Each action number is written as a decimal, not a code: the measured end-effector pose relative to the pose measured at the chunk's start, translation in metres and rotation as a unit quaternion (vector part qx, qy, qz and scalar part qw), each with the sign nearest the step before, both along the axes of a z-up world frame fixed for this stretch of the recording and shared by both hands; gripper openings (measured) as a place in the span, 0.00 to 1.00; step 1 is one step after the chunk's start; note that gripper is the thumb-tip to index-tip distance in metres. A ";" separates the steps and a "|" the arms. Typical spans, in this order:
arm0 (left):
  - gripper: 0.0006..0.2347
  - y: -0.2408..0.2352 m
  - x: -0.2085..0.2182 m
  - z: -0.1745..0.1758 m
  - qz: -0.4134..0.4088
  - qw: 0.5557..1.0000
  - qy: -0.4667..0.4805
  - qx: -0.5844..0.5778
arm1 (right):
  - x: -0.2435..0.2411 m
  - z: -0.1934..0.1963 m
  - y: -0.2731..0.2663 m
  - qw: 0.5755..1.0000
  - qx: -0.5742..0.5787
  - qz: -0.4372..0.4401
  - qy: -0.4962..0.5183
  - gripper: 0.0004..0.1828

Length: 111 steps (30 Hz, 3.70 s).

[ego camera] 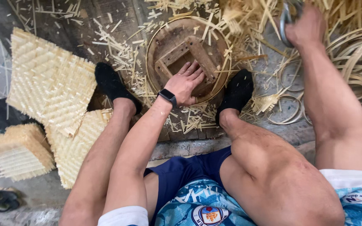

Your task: The person sits on the floor and repeatedly assembles round bamboo plates by placing a woven mat over a wooden mold, trimming the edges with shears, and fitting a bamboo ring around the perimeter. The person handles woven mats, bamboo rings, and wooden molds, and uses shears to cut excess material.

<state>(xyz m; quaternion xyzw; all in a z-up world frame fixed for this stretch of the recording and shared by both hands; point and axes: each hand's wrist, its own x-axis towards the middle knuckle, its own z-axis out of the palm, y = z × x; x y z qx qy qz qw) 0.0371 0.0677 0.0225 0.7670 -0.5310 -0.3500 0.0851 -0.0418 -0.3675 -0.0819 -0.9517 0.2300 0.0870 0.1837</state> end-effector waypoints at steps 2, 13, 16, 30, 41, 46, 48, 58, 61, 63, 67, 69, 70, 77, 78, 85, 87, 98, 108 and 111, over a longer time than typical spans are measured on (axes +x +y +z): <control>0.39 0.000 -0.002 -0.003 0.025 0.999 0.003 -0.043 | -0.028 0.007 -0.010 0.998 -0.052 -0.025 0.033 0.35; 0.10 -0.047 0.118 -0.045 0.366 0.870 -0.201 -0.264 | -0.010 0.049 0.157 0.867 0.454 -0.159 0.132 0.20; 0.12 -0.060 0.145 -0.073 0.382 0.921 0.022 -0.066 | -0.006 0.030 0.171 0.853 0.465 -0.228 0.059 0.14; 0.16 -0.072 0.137 -0.094 0.474 0.879 0.056 -0.007 | -0.022 0.018 0.161 0.895 0.430 -0.104 0.062 0.12; 0.11 0.111 0.121 -0.095 0.660 0.706 0.247 -0.070 | -0.052 0.033 0.089 0.670 0.589 -0.408 -0.194 0.31; 0.10 0.097 0.117 -0.095 0.683 0.715 0.143 -0.033 | -0.040 0.052 0.090 0.950 0.216 -0.216 -0.059 0.41; 0.10 0.100 0.108 -0.094 0.694 0.707 0.125 -0.048 | -0.045 0.063 0.119 0.980 0.132 -0.132 -0.076 0.40; 0.12 0.155 -0.053 -0.104 0.842 0.405 0.345 -0.094 | -0.044 0.060 0.192 0.892 0.427 -0.140 0.050 0.16; 0.10 0.149 -0.057 -0.104 0.856 0.360 0.351 -0.118 | -0.035 0.057 0.188 0.863 0.464 -0.190 0.059 0.12; 0.11 0.143 -0.050 -0.099 0.860 0.366 0.342 -0.100 | -0.031 0.053 0.183 0.861 0.463 -0.204 0.052 0.12; 0.12 0.114 -0.045 -0.087 0.872 0.340 0.324 -0.135 | -0.014 0.043 0.174 0.821 0.531 -0.201 -0.059 0.13; 0.13 0.096 -0.060 -0.083 0.871 0.359 0.301 -0.147 | -0.016 0.032 0.172 0.802 0.558 -0.214 -0.020 0.14; 0.13 0.088 -0.071 -0.081 0.866 0.339 0.340 -0.141 | -0.018 0.026 0.172 0.791 0.570 -0.222 -0.001 0.14; 0.12 0.076 -0.115 -0.094 0.850 0.265 0.417 -0.186 | -0.037 -0.010 0.184 0.768 0.565 -0.302 -0.011 0.07; 0.11 0.080 -0.121 -0.094 0.848 0.262 0.421 -0.187 | -0.041 -0.009 0.186 0.768 0.564 -0.303 -0.009 0.08; 0.13 0.089 -0.080 -0.059 0.802 0.322 0.477 -0.158 | -0.009 0.058 0.190 0.909 0.379 -0.128 -0.117 0.16; 0.14 0.090 -0.061 -0.024 0.784 0.464 0.386 -0.149 | 0.003 0.091 0.200 0.905 0.375 -0.111 -0.168 0.22; 0.17 0.013 0.000 0.165 0.467 0.783 -0.062 -0.406 | 0.048 0.199 0.257 0.538 0.812 -0.180 -0.136 0.31; 0.20 0.018 0.159 0.090 0.456 0.791 -0.181 -0.364 | -0.060 0.142 0.196 0.479 0.820 -0.262 -0.172 0.32; 0.20 0.025 0.268 0.071 0.647 0.682 -0.015 -0.342 | -0.071 0.131 0.191 0.495 0.810 -0.267 -0.165 0.31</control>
